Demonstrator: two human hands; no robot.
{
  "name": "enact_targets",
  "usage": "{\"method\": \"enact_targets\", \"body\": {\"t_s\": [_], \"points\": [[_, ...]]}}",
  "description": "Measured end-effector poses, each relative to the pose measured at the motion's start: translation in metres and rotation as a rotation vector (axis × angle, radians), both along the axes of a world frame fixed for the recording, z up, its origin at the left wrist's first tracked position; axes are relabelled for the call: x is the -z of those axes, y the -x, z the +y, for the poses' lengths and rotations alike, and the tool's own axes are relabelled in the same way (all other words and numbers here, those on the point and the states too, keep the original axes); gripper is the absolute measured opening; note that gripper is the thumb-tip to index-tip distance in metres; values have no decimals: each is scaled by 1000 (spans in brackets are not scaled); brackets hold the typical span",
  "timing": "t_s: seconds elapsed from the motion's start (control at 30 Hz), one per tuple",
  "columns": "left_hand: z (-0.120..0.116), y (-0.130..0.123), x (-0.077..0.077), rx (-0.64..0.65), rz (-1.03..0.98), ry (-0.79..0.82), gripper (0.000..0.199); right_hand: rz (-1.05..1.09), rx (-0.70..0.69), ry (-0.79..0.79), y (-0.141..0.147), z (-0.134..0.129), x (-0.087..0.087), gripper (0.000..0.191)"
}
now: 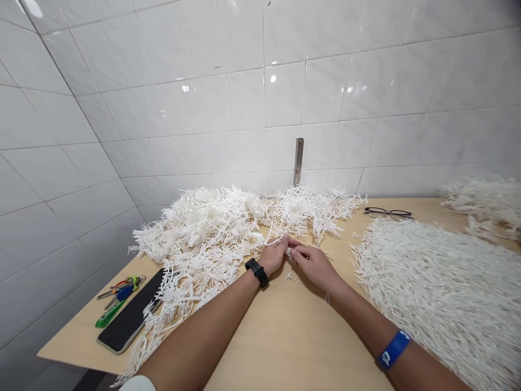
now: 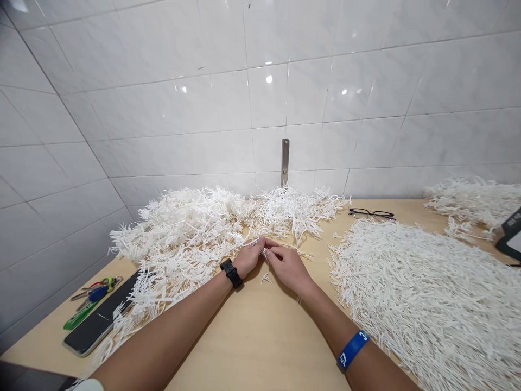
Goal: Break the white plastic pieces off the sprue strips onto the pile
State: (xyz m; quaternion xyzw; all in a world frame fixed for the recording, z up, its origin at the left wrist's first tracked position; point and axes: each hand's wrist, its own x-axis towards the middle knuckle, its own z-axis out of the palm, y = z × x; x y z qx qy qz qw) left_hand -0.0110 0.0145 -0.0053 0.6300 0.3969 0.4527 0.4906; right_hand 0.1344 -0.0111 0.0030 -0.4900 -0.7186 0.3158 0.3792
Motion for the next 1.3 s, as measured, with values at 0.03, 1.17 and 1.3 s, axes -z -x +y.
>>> {"method": "enact_targets", "body": {"t_s": [0.03,1.17,1.3], "points": [[3,0,3,-37,-6,3,47,1,-6,6,1,-1,0,35],[5,1,6,148,-152,108,60,-60,-14,-48,-2,-1,-4,30],[8,-1,10,76,-166,127,53,-6,-11,-35,-1,-4,-6,30]]}}
